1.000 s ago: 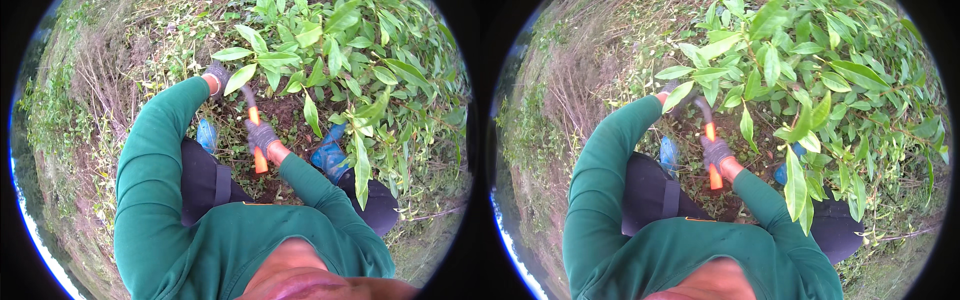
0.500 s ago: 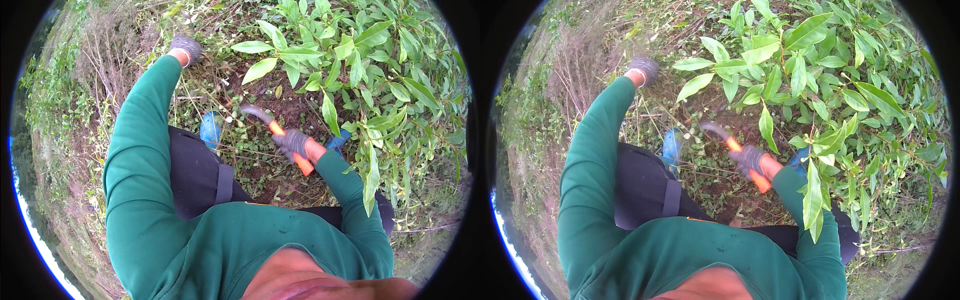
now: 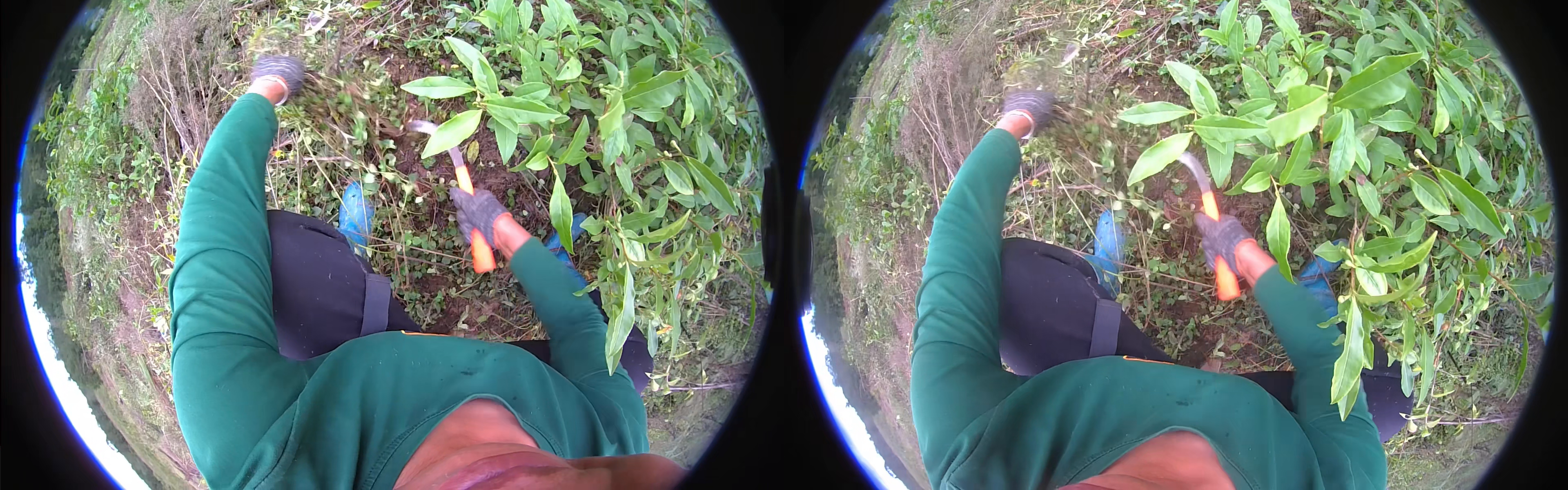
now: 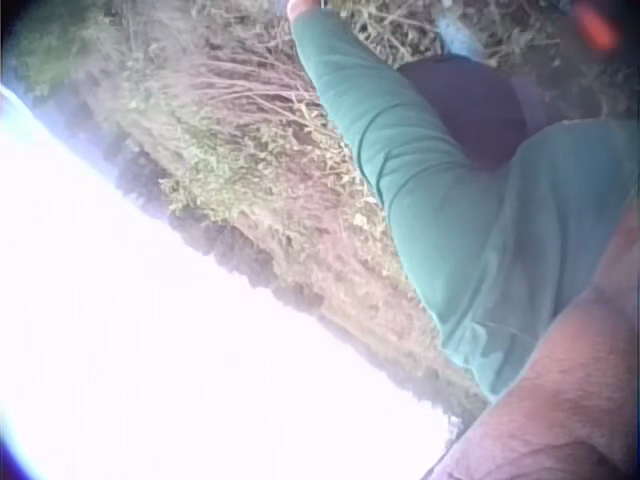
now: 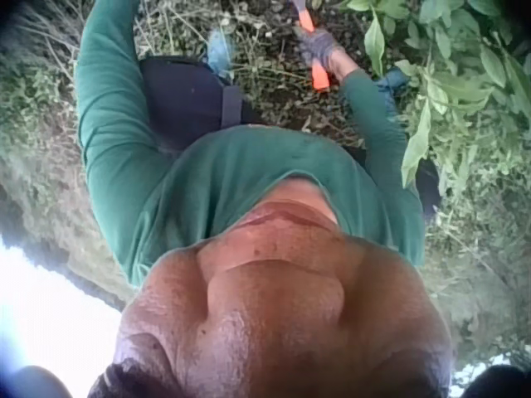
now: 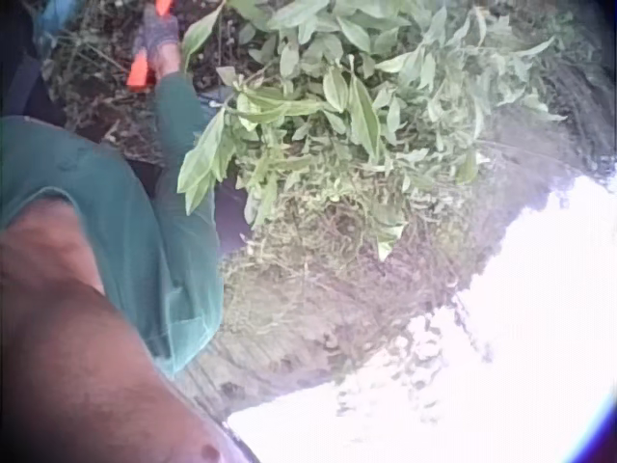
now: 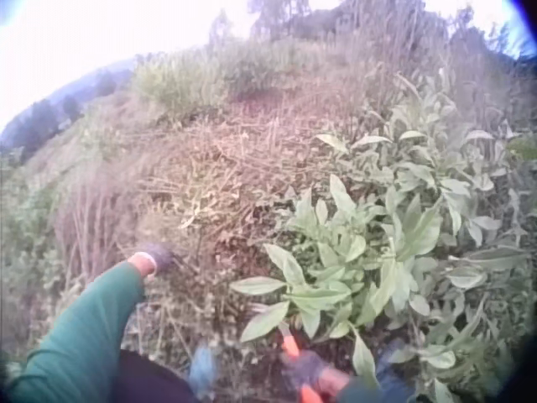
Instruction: The person kneels on the ground and uses a sickle to cut weeds and small branches. They gather the cut vegetation and continue clearing the area.
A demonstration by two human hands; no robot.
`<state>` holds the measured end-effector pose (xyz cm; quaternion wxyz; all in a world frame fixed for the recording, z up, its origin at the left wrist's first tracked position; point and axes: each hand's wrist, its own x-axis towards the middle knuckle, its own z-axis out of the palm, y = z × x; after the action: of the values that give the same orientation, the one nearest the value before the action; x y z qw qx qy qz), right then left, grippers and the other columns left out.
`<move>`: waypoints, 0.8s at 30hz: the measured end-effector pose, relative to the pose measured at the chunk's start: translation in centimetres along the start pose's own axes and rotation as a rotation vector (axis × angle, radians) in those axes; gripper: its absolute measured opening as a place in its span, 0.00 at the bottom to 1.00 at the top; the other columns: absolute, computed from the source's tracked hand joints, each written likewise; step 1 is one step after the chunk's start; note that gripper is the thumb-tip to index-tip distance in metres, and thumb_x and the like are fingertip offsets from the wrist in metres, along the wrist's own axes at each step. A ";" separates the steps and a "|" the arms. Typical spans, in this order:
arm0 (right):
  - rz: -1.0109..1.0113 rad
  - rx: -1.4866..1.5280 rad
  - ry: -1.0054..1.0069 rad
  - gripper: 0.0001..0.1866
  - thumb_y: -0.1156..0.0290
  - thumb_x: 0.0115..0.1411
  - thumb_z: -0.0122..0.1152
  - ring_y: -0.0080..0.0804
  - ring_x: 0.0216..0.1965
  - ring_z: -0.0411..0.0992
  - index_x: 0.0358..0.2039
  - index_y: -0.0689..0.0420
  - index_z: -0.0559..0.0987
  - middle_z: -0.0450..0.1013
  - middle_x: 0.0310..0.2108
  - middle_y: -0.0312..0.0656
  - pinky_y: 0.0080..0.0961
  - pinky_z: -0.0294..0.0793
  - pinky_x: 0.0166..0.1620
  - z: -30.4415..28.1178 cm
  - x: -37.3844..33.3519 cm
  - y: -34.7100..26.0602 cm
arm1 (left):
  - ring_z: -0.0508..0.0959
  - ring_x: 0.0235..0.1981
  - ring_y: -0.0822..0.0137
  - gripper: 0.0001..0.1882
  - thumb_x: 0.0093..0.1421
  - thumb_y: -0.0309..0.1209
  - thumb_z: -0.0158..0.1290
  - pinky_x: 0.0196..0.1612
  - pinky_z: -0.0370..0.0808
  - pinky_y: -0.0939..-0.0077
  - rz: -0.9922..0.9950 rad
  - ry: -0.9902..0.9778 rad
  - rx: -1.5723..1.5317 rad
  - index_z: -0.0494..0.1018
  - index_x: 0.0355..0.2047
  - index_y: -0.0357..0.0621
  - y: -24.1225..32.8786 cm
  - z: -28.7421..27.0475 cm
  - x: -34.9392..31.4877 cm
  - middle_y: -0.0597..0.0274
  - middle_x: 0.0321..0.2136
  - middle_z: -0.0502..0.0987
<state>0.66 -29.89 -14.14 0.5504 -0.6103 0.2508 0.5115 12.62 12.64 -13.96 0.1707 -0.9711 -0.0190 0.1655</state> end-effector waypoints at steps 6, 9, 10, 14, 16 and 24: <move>-0.254 0.155 0.118 0.13 0.61 0.61 0.55 0.26 0.09 0.60 0.25 0.52 0.66 0.62 0.12 0.32 0.27 0.61 0.11 1.1 2.7 -3.1 | 0.76 0.46 0.49 0.18 0.54 0.35 0.50 0.48 0.73 0.56 -0.331 -0.170 -0.134 0.75 0.45 0.46 -4.8 -0.5 -2.0 0.49 0.44 0.76; -0.282 0.163 0.062 0.11 0.63 0.61 0.54 0.28 0.09 0.60 0.25 0.52 0.67 0.62 0.12 0.33 0.28 0.62 0.12 3.0 7.8 -2.5 | 0.76 0.48 0.50 0.18 0.56 0.35 0.49 0.50 0.71 0.56 -0.422 -0.082 -0.156 0.75 0.46 0.48 -6.5 0.6 -2.6 0.51 0.46 0.75; -0.050 0.315 -0.119 0.12 0.61 0.61 0.56 0.28 0.09 0.60 0.25 0.53 0.67 0.61 0.11 0.32 0.28 0.61 0.12 4.8 7.4 -1.4 | 0.75 0.48 0.50 0.19 0.54 0.36 0.50 0.50 0.71 0.56 -0.468 -0.096 -0.170 0.74 0.47 0.49 -7.4 1.8 -3.0 0.51 0.47 0.75; -0.079 0.016 -0.098 0.15 0.58 0.61 0.56 0.28 0.08 0.59 0.27 0.53 0.66 0.60 0.10 0.33 0.29 0.60 0.11 9.7 1.4 1.8 | 0.75 0.49 0.49 0.23 0.50 0.38 0.57 0.53 0.69 0.59 -0.471 -0.268 -0.268 0.74 0.48 0.51 -12.0 6.1 -4.3 0.51 0.48 0.75; -0.085 -0.144 -0.020 0.15 0.57 0.61 0.56 0.27 0.08 0.59 0.27 0.54 0.66 0.61 0.11 0.34 0.29 0.59 0.11 7.3 2.3 1.2 | 0.74 0.50 0.51 0.29 0.47 0.36 0.59 0.53 0.70 0.61 -0.234 -0.215 -0.324 0.70 0.53 0.53 -6.4 -0.3 -2.7 0.52 0.50 0.73; -0.112 -0.152 -0.013 0.17 0.57 0.59 0.58 0.30 0.09 0.61 0.32 0.58 0.68 0.62 0.12 0.36 0.31 0.61 0.13 8.5 3.9 1.5 | 0.70 0.55 0.55 0.39 0.42 0.37 0.64 0.59 0.65 0.61 0.658 0.207 -0.099 0.65 0.57 0.51 11.6 -4.6 -5.6 0.56 0.56 0.68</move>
<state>-2.22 -21.44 -17.23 0.5318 -0.6601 0.1731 0.5015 8.61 -0.33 -12.00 0.0618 -0.9441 0.3043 0.1110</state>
